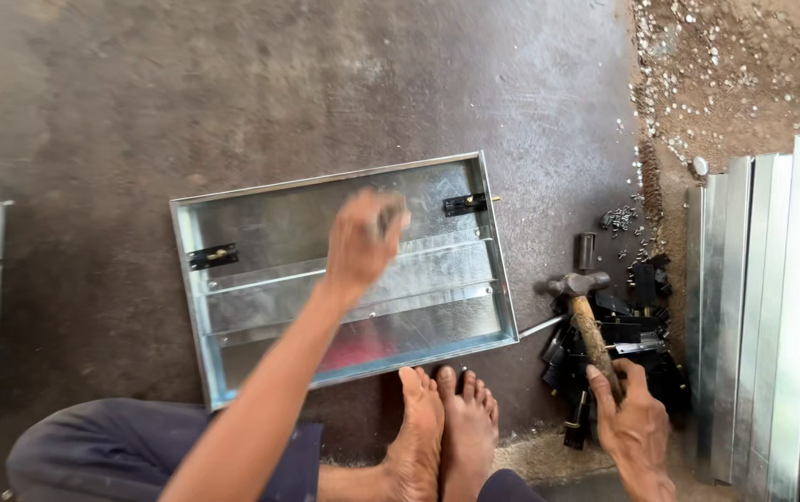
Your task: The person assembles metal boxes on a floor by hand and using a hammer. The person positions black hinges and small components onto the metal trays and hammers them into place, occasionally stacking the completed trays to the side.
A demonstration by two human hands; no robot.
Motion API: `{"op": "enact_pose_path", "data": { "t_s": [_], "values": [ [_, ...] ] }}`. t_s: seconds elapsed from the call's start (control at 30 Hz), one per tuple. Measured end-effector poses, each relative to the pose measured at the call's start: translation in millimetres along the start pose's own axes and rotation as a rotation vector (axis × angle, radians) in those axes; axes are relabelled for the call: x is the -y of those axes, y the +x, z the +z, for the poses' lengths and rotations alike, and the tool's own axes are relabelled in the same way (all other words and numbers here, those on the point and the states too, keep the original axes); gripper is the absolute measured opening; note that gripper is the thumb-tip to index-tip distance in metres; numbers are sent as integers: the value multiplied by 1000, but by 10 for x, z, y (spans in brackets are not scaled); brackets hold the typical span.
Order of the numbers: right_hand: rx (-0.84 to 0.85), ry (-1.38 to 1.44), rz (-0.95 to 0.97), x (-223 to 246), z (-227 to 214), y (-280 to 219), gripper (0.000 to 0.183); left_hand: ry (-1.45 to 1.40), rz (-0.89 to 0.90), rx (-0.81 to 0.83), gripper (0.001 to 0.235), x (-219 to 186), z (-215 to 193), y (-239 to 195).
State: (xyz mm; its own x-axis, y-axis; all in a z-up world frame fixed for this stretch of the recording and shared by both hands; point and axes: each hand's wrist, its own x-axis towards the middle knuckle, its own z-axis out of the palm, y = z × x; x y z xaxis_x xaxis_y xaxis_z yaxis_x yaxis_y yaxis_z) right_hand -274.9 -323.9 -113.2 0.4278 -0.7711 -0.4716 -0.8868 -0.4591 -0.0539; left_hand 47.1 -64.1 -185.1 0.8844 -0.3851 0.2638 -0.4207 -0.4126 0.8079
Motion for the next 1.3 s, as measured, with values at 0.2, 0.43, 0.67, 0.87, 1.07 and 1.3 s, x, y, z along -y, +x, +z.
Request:
{"op": "enact_pose_path", "data": {
  "t_s": [0.2,0.43,0.67,0.87,1.07,1.3],
  "values": [
    [-6,729,-364,288,-126,-127,52,179,102,339,65,259,518,1094],
    [205,682,-232,881,429,-95,42,120,-84,550,80,472,721,1285],
    [128,383,-366,961,624,4,50,271,-63,561,88,528,877,1326],
    [94,474,-329,885,651,-75,56,287,-107,575,80,417,765,1395],
    [81,514,-322,847,605,-82,54,345,-245,722,74,331,749,1476],
    [-44,571,-466,1045,563,-77,54,447,-105,593,90,294,751,1479]
  ]
}}
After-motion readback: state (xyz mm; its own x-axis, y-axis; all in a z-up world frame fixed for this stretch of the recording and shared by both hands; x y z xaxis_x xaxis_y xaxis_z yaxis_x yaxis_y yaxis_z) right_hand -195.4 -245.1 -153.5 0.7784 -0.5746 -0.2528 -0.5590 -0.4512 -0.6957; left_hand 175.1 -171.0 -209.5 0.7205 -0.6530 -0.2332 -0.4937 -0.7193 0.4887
